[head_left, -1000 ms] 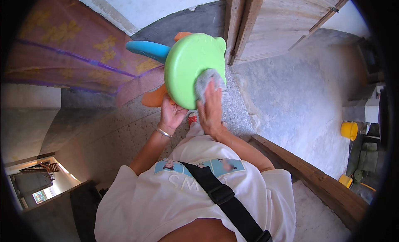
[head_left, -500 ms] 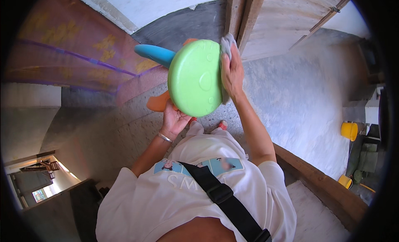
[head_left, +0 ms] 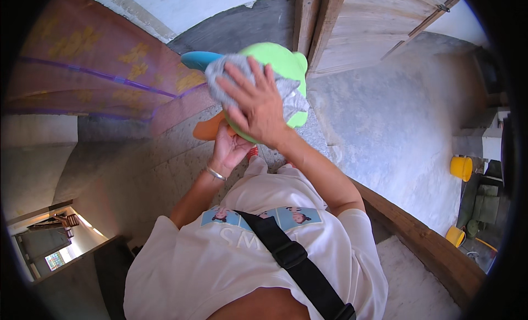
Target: The person wipes a small plastic stool with a cloth, then sits on a red stool and folds several pieces of clothing from a pile on a bed. They fold a blue shirt, a dark garment, a white shirt, and a patterned garment, stacking them on the bed.
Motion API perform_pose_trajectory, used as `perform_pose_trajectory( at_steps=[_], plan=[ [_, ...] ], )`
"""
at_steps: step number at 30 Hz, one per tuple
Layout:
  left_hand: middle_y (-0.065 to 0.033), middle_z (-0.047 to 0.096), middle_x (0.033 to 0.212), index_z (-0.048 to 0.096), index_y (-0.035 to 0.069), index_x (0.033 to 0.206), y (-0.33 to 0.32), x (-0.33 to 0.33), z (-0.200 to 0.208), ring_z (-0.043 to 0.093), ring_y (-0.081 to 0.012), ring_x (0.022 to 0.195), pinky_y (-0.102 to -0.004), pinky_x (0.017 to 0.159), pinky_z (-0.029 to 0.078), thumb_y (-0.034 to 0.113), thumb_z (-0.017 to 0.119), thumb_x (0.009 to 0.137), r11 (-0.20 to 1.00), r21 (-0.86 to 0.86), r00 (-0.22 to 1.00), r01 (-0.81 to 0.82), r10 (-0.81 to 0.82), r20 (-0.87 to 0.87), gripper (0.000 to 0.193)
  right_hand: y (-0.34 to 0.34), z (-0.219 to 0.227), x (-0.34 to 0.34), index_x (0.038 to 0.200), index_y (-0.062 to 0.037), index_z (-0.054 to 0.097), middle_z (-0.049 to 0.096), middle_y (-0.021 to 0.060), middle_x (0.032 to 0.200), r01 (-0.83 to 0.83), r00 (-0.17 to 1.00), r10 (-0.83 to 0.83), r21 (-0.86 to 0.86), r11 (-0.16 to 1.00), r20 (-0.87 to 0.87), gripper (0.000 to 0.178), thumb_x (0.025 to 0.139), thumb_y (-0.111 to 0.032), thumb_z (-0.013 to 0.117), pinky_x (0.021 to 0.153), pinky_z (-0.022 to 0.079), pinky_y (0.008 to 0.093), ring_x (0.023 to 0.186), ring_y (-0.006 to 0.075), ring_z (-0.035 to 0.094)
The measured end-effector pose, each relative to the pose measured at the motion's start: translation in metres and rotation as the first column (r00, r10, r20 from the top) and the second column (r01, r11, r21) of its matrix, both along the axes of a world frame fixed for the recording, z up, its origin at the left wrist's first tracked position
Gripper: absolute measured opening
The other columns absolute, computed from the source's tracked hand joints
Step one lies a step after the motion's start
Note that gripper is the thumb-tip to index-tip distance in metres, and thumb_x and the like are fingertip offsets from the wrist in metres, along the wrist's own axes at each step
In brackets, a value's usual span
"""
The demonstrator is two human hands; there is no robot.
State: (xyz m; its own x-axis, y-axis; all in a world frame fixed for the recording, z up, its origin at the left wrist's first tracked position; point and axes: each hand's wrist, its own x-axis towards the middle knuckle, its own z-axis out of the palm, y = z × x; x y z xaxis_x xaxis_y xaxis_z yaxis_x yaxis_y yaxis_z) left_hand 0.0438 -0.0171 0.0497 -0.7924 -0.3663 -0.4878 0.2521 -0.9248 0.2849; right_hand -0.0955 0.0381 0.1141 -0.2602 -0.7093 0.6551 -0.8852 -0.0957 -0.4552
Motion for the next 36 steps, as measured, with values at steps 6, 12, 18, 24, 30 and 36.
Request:
perform_pose_trajectory(
  at_steps=[6,12,18,24,30,36],
  plan=[
    [-0.0032,0.064,0.098,0.060,0.010,0.100,0.004,0.012,-0.018,0.058,-0.0152,0.096,-0.0369,0.096,0.042,0.043,0.041,0.093,0.996,-0.001,0.995,0.093,-0.093,0.044,0.039,-0.016,-0.012,-0.072,0.120,-0.0055,0.055,0.054,0.0160,0.126,0.239,0.863,-0.252,0.087,0.967,0.437,0.042,0.090,-0.034,0.048,0.103,0.032,0.0436,0.118,0.0364,0.046],
    [-0.0093,0.058,0.120,0.054,0.006,0.117,-0.015,0.022,-0.045,0.055,-0.0207,0.110,-0.0391,0.100,0.040,0.042,0.043,0.092,0.999,-0.007,0.968,0.043,-0.044,-0.246,0.045,0.030,-0.102,-0.015,0.140,-0.0050,0.034,0.035,0.0180,0.143,0.210,0.823,-0.247,0.130,0.969,0.511,0.049,0.094,-0.021,0.043,0.111,0.011,0.0536,0.134,0.0361,0.028],
    [-0.0085,0.055,0.125,0.051,0.009,0.124,-0.011,0.006,-0.027,0.052,-0.0240,0.115,-0.0458,0.101,0.040,0.041,0.045,0.092,0.987,0.098,0.990,-0.127,0.132,-0.042,0.046,0.034,-0.054,0.030,0.137,-0.0096,0.042,0.037,0.0135,0.143,-0.174,0.974,0.170,0.012,0.985,0.151,0.053,0.087,-0.019,0.054,0.111,0.014,0.0532,0.136,0.0368,0.025],
    [-0.0071,0.059,0.118,0.055,0.009,0.117,-0.010,0.036,-0.054,0.055,-0.0189,0.108,-0.0386,0.097,0.042,0.040,0.040,0.095,0.993,0.063,0.980,0.100,-0.087,-0.181,0.041,-0.022,-0.047,-0.044,0.131,-0.0089,0.049,0.050,0.0133,0.133,0.114,0.926,-0.078,-0.077,0.990,0.369,0.044,0.089,-0.023,0.053,0.110,0.019,0.0514,0.128,0.0370,0.039],
    [-0.0085,0.059,0.116,0.052,0.007,0.119,-0.015,0.071,-0.009,0.055,-0.0195,0.107,-0.0376,0.095,0.042,0.039,0.042,0.094,0.998,-0.041,0.969,-0.045,0.053,0.241,0.042,-0.020,-0.110,-0.073,0.123,0.0002,0.052,0.064,0.0134,0.105,-0.269,0.557,0.073,0.096,0.958,0.827,0.055,0.086,-0.040,0.059,0.090,0.044,0.0338,0.099,0.0203,0.058],
    [-0.0041,0.060,0.096,0.057,0.007,0.103,-0.044,0.154,-0.038,0.058,-0.0178,0.089,-0.0352,0.082,0.048,0.036,0.047,0.090,0.967,-0.162,0.898,-0.194,0.242,0.367,0.033,-0.031,-0.111,-0.008,0.120,0.0052,0.050,0.063,0.0118,0.105,-0.633,0.372,0.141,0.140,0.762,0.917,0.077,0.060,-0.026,0.088,0.089,0.045,0.0327,0.097,0.0202,0.058]
  ],
)
